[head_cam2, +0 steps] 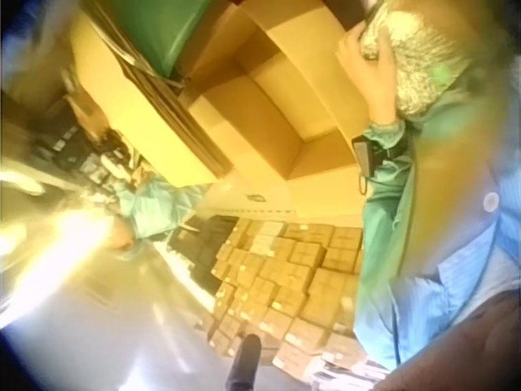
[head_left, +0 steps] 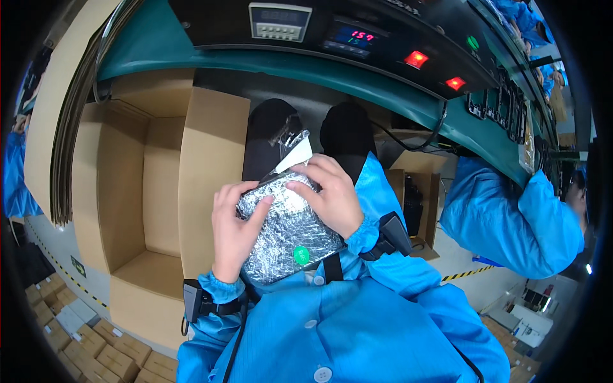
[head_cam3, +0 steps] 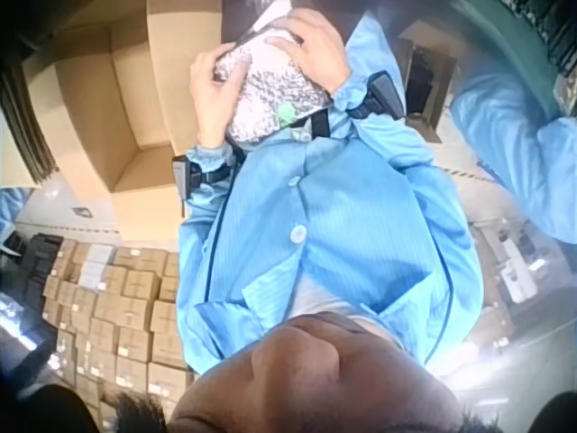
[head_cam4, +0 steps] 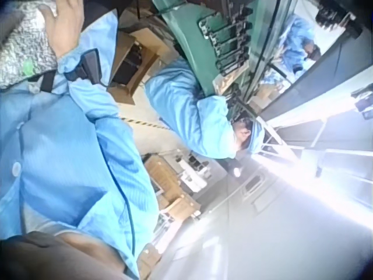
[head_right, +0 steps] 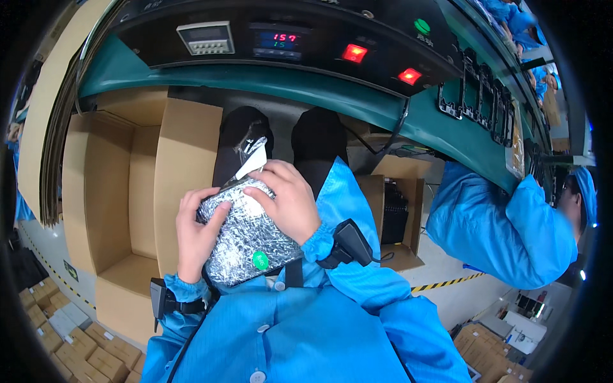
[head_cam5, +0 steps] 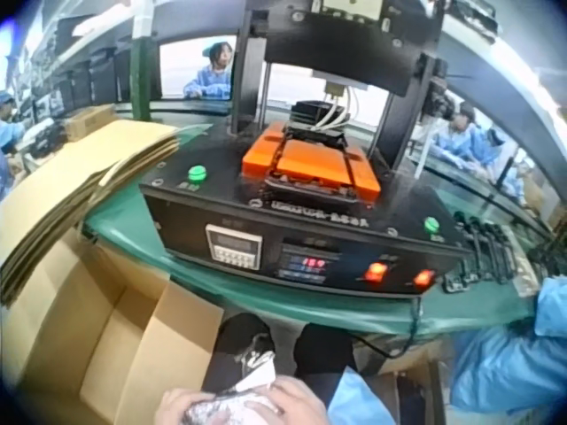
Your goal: The worker is assembling and heat-sealing plastic housings for electronics, then packing them into cardboard boxes.
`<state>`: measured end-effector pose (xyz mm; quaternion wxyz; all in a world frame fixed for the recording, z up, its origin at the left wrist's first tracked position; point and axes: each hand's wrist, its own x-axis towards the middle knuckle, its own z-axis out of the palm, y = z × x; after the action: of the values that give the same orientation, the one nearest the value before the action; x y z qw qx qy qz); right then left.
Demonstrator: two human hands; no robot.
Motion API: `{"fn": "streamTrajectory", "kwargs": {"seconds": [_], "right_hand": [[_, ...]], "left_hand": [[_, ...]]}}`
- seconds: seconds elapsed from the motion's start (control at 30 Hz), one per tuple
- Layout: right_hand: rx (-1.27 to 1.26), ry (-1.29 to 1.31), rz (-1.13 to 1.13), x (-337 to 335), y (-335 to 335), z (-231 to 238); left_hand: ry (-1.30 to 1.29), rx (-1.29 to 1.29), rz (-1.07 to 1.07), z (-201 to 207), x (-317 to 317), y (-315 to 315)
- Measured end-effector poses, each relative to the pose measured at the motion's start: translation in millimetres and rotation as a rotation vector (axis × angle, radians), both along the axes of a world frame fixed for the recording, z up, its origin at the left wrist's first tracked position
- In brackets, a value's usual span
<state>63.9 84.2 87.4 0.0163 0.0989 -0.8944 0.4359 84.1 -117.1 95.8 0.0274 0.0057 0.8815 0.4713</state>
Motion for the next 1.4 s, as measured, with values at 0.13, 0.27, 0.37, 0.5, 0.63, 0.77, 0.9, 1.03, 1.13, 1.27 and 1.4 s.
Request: {"fn": "streamTrajectory", "kwargs": {"seconds": [0.13, 0.27, 0.37, 0.5, 0.63, 0.77, 0.9, 1.03, 1.13, 1.27, 1.4], "right_hand": [[0.072, 0.263, 0.007, 3.3, -3.0, -6.5], [0.08, 0.241, 0.026, 9.2, 9.6, 2.2], [-0.041, 0.233, 0.003, 1.7, 26.4, 11.6], [-0.673, -0.46, -0.104, -27.2, 41.2, 46.5], [-0.941, -0.704, -0.009, -45.1, 41.5, 37.9], [-1.127, -0.96, 0.09, -38.2, 36.9, 38.9], [-1.035, -0.878, 0.52, -11.9, 55.1, 45.9], [-0.786, -0.813, 0.528, -4.8, 43.8, 67.9], [-0.724, -0.823, 0.423, -5.0, 38.8, 55.3], [-0.915, -0.984, 0.3, -9.2, 41.7, 47.2], [-1.013, -1.295, 0.201, -17.1, 36.3, 31.4]], "left_hand": [[-0.005, 0.054, 0.156, -10.4, 4.5, 1.6], [-0.365, 0.512, 0.208, -12.0, 11.8, 3.7], [-0.39, 0.513, 0.144, 17.7, 11.4, 8.5], [-0.177, 0.383, -0.056, 39.0, 17.5, 5.5], [0.089, 0.313, -0.224, 50.2, 23.9, 0.2], [0.142, 0.36, -0.211, 41.4, 27.8, -17.6], [0.087, 0.401, -0.185, 43.1, 25.3, -22.9], [0.088, 0.402, -0.297, 45.1, 24.9, -22.7], [0.098, 0.38, -0.335, 44.2, 22.9, -22.0], [0.109, 0.479, -0.282, 40.5, 24.0, -15.9], [0.012, 0.505, -0.275, 38.7, 25.8, -17.1]]}}
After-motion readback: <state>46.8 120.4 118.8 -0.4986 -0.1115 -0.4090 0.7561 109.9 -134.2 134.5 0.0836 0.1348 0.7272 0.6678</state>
